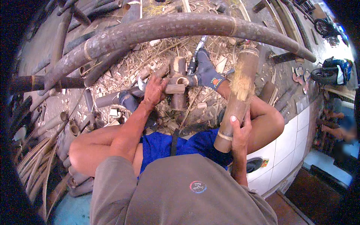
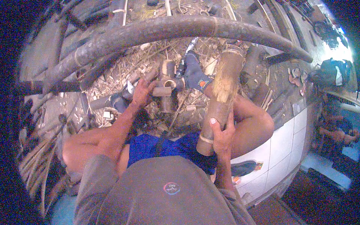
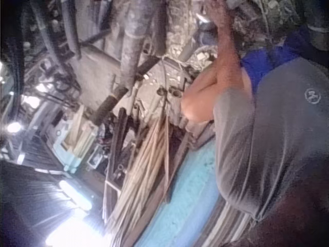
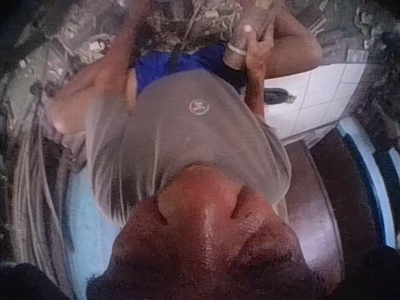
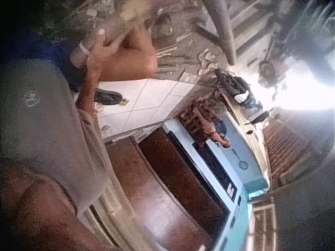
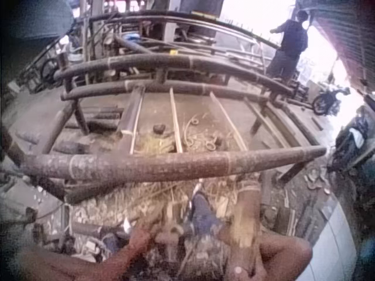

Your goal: The person sits on the floor and assembles bamboo pieces. They apply glue to the ends of bamboo segments, insert a smaller piece into a larger one, and secure the joint with a rubber band. The person then uses a mallet to tap the joint for a snug fit.

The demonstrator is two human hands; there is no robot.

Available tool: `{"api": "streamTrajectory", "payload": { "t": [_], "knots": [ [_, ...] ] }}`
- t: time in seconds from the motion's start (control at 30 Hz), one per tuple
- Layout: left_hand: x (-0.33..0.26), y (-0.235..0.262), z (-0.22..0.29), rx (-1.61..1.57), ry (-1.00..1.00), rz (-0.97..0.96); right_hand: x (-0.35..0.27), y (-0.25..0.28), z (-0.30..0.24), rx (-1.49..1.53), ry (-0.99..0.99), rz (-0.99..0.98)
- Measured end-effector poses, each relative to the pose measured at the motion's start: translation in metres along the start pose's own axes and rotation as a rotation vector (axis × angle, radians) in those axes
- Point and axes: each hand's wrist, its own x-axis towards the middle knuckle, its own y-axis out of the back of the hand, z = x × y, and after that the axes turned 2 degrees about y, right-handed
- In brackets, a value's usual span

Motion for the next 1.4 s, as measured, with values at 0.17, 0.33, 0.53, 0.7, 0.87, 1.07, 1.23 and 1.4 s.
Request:
{"api": "streamTrajectory", "payload": {
  "t": [0.17, 0.33, 0.53, 0.7, 0.87, 1.07, 1.23, 1.4],
  "knots": [
    [0.012, 0.014, -0.006, -0.138, 0.069, -0.099, -0.003, -0.004, -0.015, -0.045, 0.065, 0.051],
    [0.024, 0.044, 0.008, -0.229, 0.356, 0.189, -0.004, -0.002, -0.014, -0.004, 0.148, 0.060],
    [0.039, 0.057, 0.051, -1.063, 0.729, 0.844, -0.007, -0.006, -0.009, -0.131, 0.138, -0.013],
    [0.030, 0.038, 0.059, -1.773, 0.804, 0.998, -0.006, -0.012, -0.013, -0.109, 0.109, -0.111],
    [0.026, 0.023, 0.062, -1.743, 0.832, 0.935, -0.008, -0.011, -0.005, -0.116, 0.132, -0.153],
    [0.026, 0.014, 0.064, -1.777, 0.806, 0.994, -0.010, -0.011, -0.006, -0.225, 0.077, -0.206],
    [0.027, 0.016, 0.071, -1.711, 0.831, 0.961, -0.008, -0.020, -0.001, -0.153, 0.093, -0.254],
    [0.025, 0.021, 0.075, -1.668, 0.798, 0.934, -0.006, -0.024, 0.004, -0.151, 0.139, -0.245]
  ]
}}
